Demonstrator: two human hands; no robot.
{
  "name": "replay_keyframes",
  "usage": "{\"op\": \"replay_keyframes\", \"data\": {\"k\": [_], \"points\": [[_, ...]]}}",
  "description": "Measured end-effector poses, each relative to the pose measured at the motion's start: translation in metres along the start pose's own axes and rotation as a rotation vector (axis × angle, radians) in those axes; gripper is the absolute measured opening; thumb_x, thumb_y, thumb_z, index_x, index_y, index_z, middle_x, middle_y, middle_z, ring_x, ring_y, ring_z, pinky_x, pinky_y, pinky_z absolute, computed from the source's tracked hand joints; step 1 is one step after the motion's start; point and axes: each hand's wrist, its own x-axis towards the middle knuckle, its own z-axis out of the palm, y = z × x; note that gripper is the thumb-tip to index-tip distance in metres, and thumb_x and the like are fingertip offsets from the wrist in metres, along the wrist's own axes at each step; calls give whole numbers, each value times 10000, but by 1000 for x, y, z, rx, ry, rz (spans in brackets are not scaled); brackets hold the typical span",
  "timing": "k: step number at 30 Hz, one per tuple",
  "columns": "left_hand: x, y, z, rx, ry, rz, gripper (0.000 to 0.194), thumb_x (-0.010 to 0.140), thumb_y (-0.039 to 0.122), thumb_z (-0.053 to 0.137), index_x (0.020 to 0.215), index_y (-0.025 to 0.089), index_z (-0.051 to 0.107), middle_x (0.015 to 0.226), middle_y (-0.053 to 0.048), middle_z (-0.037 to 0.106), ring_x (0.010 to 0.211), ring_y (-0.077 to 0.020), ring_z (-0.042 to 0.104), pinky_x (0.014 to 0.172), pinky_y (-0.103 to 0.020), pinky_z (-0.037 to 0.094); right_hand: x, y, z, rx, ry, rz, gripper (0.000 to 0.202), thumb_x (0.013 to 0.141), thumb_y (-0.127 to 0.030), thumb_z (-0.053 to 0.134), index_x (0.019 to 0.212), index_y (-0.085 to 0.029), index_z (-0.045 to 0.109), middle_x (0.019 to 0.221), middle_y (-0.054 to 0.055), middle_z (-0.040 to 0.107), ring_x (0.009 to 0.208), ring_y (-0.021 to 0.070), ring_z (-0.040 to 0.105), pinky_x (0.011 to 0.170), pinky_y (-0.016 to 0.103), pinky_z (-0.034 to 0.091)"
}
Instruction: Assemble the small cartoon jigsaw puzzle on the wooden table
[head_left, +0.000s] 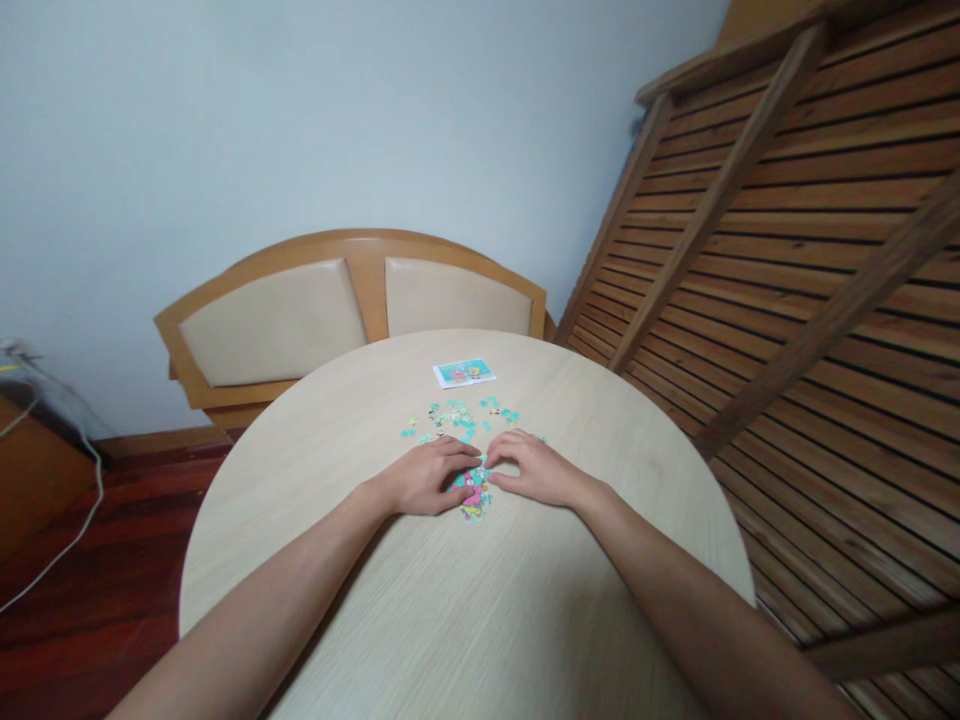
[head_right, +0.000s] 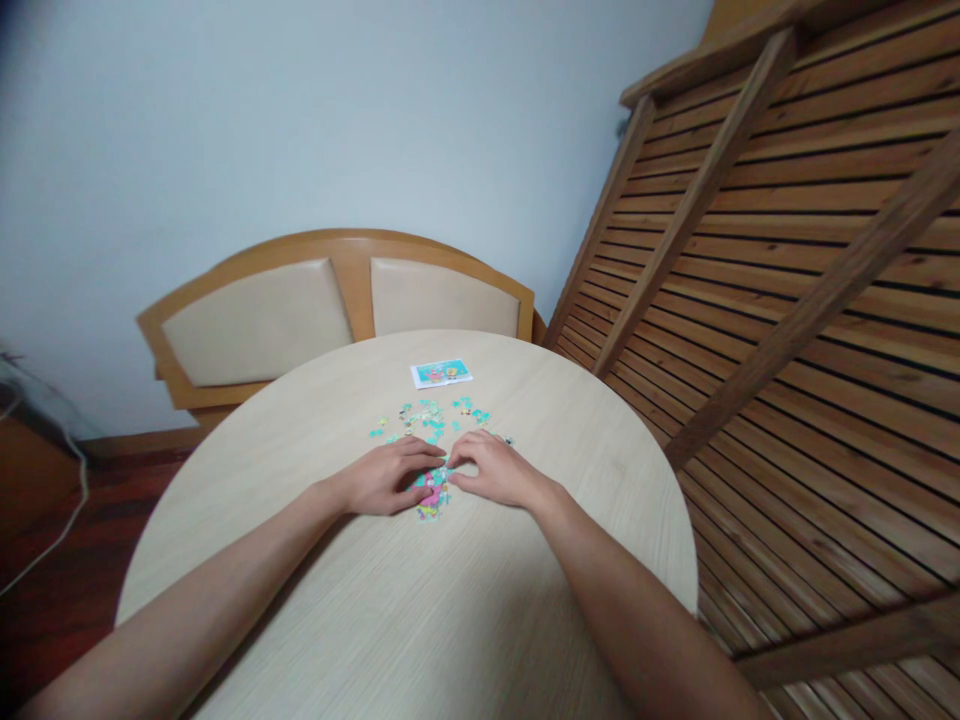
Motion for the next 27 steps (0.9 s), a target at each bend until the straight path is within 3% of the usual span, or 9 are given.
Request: {"op": "replay_keyframes", "data": {"k": [4,10,14,18,24,27], "points": [[-1,-5,-2,-30,28,-17,391,957,388,554,1291,195,618,1301,-114,636,1190,-246,604,1049,-382,480,0,1,1,9,6,-7,109,876,-295,695,956,-222,690,1002,47,694,1023,217,611,941,371,465],[-13,-36,-8,95,257,-246,324,978,357,507,1205,194,672,1247,-110,678,1158,-244,626,1034,-432,495,-2,3,-5,-1,9,17,113,903,-238,629,1001,-218,682,1017,50,698,1022,206,614,962,369,458],[-17,-53,-6,138,213,-252,326,980,353,482,1148,184,705,1200,-119,701,1125,-252,644,1010,-436,507,-11,18,-16,-66,38,122,182,827,-218,688,1009,-218,684,1071,63,686,1079,235,598,992,403,440],[-17,-57,-3,190,169,-280,285,954,323,504,1076,214,737,1167,-77,721,1096,-244,652,1005,-431,503,-21,38,-23,-104,39,211,87,875,-292,666,912,-226,710,1085,66,674,1085,237,593,999,415,428],[-18,-56,-5,249,206,-386,246,932,304,517,959,212,744,1092,-67,733,1012,-244,665,948,-430,522,-23,53,-21,-163,106,303,131,925,-300,599,943,-213,695,1071,79,682,1039,228,592,980,416,431],[-13,-53,-3,262,251,-402,288,961,316,477,1043,188,722,1130,-88,721,1044,-245,656,970,-423,516,-21,51,-16,-177,128,318,177,943,-324,577,1042,-213,673,1140,87,667,1092,232,578,993,417,427]]}}
